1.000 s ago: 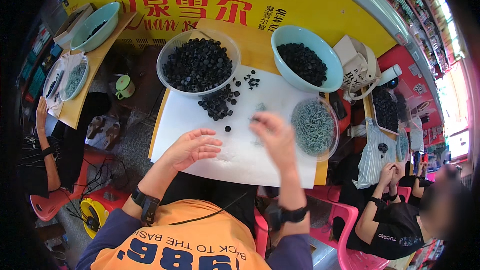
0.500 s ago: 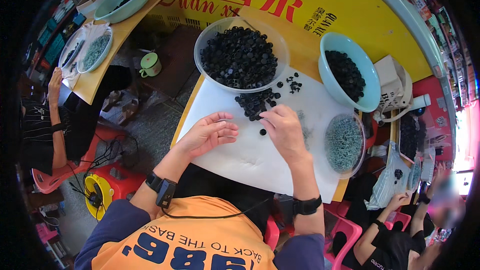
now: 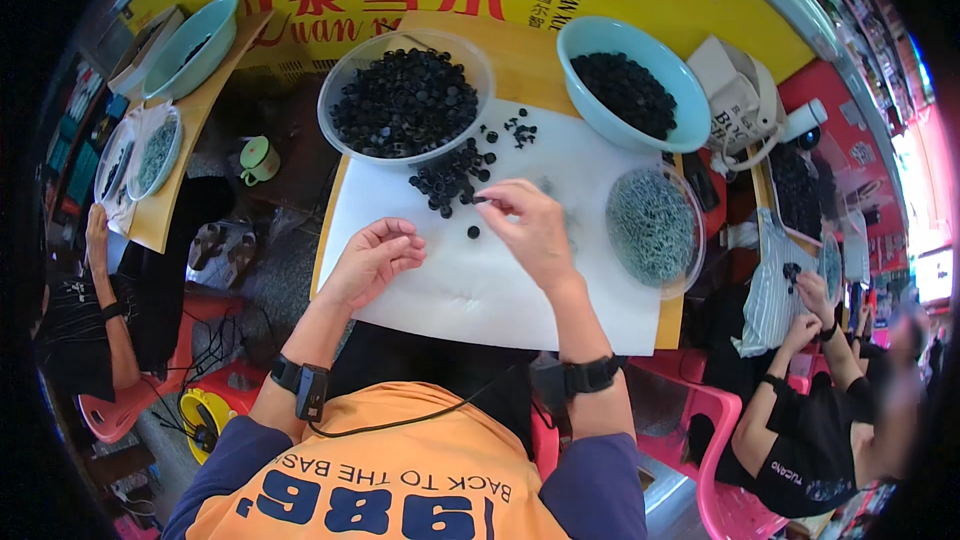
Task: Manually assembling small green fuzzy components into black plastic housings at a workstation.
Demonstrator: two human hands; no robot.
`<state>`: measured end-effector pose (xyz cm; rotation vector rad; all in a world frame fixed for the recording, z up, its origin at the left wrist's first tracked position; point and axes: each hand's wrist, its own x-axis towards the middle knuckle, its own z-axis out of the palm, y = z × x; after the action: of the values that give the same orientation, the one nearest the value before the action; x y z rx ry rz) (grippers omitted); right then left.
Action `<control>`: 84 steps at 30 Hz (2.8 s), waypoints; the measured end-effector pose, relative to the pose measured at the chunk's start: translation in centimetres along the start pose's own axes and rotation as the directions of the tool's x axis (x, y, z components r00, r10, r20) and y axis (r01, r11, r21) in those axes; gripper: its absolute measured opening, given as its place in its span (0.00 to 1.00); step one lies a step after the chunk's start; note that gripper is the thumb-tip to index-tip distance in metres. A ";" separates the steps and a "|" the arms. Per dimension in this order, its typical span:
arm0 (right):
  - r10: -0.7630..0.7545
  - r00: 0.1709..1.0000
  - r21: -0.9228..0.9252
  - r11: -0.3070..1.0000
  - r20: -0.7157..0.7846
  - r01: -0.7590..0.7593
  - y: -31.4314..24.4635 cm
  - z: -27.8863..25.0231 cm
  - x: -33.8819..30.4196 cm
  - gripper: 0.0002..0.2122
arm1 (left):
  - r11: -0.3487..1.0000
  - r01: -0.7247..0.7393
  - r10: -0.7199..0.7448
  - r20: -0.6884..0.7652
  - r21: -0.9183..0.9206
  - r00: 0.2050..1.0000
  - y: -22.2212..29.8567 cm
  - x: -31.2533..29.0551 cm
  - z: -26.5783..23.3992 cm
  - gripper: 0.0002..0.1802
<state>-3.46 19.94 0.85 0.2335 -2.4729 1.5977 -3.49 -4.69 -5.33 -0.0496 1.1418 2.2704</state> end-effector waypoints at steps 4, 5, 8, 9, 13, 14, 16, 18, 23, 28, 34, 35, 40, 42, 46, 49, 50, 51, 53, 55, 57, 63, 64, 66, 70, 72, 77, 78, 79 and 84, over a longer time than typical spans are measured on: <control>0.219 0.934 0.446 0.892 -0.282 -0.075 -2.3 -7.1 -4.5 0.06 | 0.863 -0.045 -0.002 0.093 0.503 0.996 0.3 0.3 4.4 0.06; 0.190 0.902 0.481 0.876 -0.389 0.023 -2.5 -9.2 -5.8 0.07 | 0.859 -0.041 -0.007 0.091 0.510 0.996 -0.1 0.8 5.6 0.06; 0.211 0.679 0.552 0.765 -0.703 0.333 -3.7 -14.1 -8.9 0.11 | 0.583 -0.221 0.077 0.217 0.781 0.973 -1.3 2.4 8.8 0.06; 0.102 0.686 0.555 0.677 -0.721 0.483 -3.3 -16.3 -10.2 0.11 | 0.497 -0.258 0.111 0.234 0.829 0.966 -1.8 2.8 9.7 0.07; -0.041 0.511 0.357 0.668 -0.859 0.653 -4.6 -21.9 -14.9 0.12 | 0.214 -0.408 0.194 0.370 0.888 0.908 -4.8 5.6 11.7 0.07; -0.054 0.517 0.365 0.646 -0.854 0.671 -4.7 -22.1 -15.4 0.12 | 0.114 -0.443 0.213 0.414 0.889 0.885 -5.2 5.9 11.9 0.07; -0.015 0.517 0.369 0.683 -0.856 0.631 -4.6 -20.7 -16.2 0.12 | 0.012 -0.480 0.222 0.466 0.877 0.857 -5.8 6.3 12.0 0.06; 0.017 0.575 0.401 0.733 -0.818 0.549 -3.5 -19.7 -17.1 0.14 | -0.034 -0.440 0.188 0.438 0.897 0.879 -6.4 6.5 12.3 0.05; 0.384 0.726 0.709 0.676 -0.570 0.199 -2.5 -11.0 -14.3 0.11 | 0.091 -0.399 0.202 0.375 0.913 0.905 -5.4 6.2 11.4 0.05; 0.465 0.868 0.883 0.464 -0.172 -0.074 0.0 -4.9 -13.7 0.09 | 0.711 -0.022 -0.078 0.111 0.703 0.991 -1.7 3.9 11.7 0.08; 0.491 0.865 0.947 0.219 0.100 -0.234 -2.1 -2.1 -11.4 0.10 | 0.941 0.100 -0.127 0.063 0.322 0.990 1.6 -0.4 12.1 0.12; 0.485 0.866 0.946 0.210 0.117 -0.246 -2.3 -1.9 -11.3 0.11 | 0.952 0.050 -0.084 0.100 0.301 0.991 2.0 -0.9 12.3 0.10; 0.433 0.892 0.936 0.244 0.129 -0.254 -3.8 -0.7 -10.5 0.12 | 0.918 -0.135 0.071 0.181 0.374 0.981 2.9 -2.6 12.7 0.06; 0.412 0.902 0.930 0.262 0.132 -0.256 -4.0 -0.3 -10.2 0.12 | 0.879 -0.199 0.135 0.174 0.433 0.975 2.9 -2.9 12.9 0.05; 0.386 0.915 0.913 0.323 0.115 -0.251 -4.5 0.6 -9.8 0.12 | 0.840 -0.246 0.183 0.176 0.483 0.967 3.2 -3.2 12.2 0.05; 0.388 0.917 0.897 0.369 0.088 -0.242 -4.4 0.8 -9.8 0.12 | 0.758 -0.330 0.267 0.194 0.562 0.944 3.2 -3.3 12.3 0.05; 0.380 0.923 0.886 0.403 0.067 -0.230 -4.3 0.9 -9.8 0.12 | 0.741 -0.332 0.272 0.191 0.584 0.943 3.2 -3.3 12.3 0.05; 0.380 0.922 0.885 0.403 0.068 -0.231 -4.4 1.0 -9.8 0.12 | 0.723 -0.334 0.277 0.188 0.605 0.942 3.2 -3.3 12.3 0.05; 0.381 0.923 0.882 0.414 0.059 -0.227 -4.7 1.0 -9.8 0.12 | 0.727 -0.334 0.291 0.172 0.600 0.941 3.1 -3.5 12.5 0.05; 0.383 0.923 0.865 0.449 0.040 -0.224 -4.9 1.0 -9.8 0.12 | 0.730 -0.335 0.303 0.156 0.595 0.940 2.9 -3.6 12.5 0.05; 0.385 0.922 0.848 0.482 0.020 -0.220 -5.1 0.9 -9.9 0.12 | 0.657 -0.398 0.367 0.190 0.640 0.911 2.7 -3.7 12.5 0.04; 0.370 0.928 0.842 0.512 -0.038 -0.170 -4.8 1.0 -10.2 0.11 | 0.636 -0.422 0.334 0.262 0.646 0.905 2.7 -3.6 12.9 0.03; 0.367 0.929 0.840 0.516 -0.041 -0.167 -4.9 1.1 -10.2 0.11 | 0.636 -0.420 0.332 0.262 0.647 0.906 2.6 -3.4 12.7 0.03; 0.365 0.930 0.839 0.519 -0.043 -0.164 -4.8 1.1 -10.3 0.11 | 0.769 -0.336 0.258 0.218 0.544 0.941 2.3 -3.1 12.4 0.05; 0.321 0.937 0.775 0.624 -0.140 -0.098 -5.0 0.9 -10.1 0.11 | 0.819 -0.276 0.203 0.196 0.503 0.959 2.4 -2.8 12.3 0.06; 0.306 0.935 0.726 0.682 -0.181 -0.083 -5.3 0.7 -10.0 0.11 | 0.924 -0.164 0.143 0.083 0.347 0.986 2.6 -2.8 12.7 0.07; 0.217 0.939 0.406 0.909 -0.268 -0.094 -6.0 0.3 -9.7 0.11 | 0.879 -0.121 0.090 0.089 0.462 0.992 2.3 -2.8 11.6 0.07; 0.215 0.940 0.406 0.909 -0.266 -0.093 -6.1 0.4 -9.8 0.11 | 0.871 -0.108 0.075 0.087 0.480 0.993 2.3 -2.8 11.7 0.07; 0.202 0.944 0.360 0.928 -0.263 -0.098 -6.2 0.4 -9.8 0.10 | 0.870 -0.111 0.079 0.085 0.481 0.993 2.2 -2.8 11.6 0.07; 0.253 0.932 0.413 0.902 -0.260 -0.129 -6.0 1.1 -10.1 0.09 | 0.914 -0.052 0.017 0.090 0.402 0.996 2.2 -2.5 11.2 0.07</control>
<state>7.66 16.84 3.23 -0.2068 -1.9776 2.0250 -0.06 1.39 3.97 0.2303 1.5522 1.9992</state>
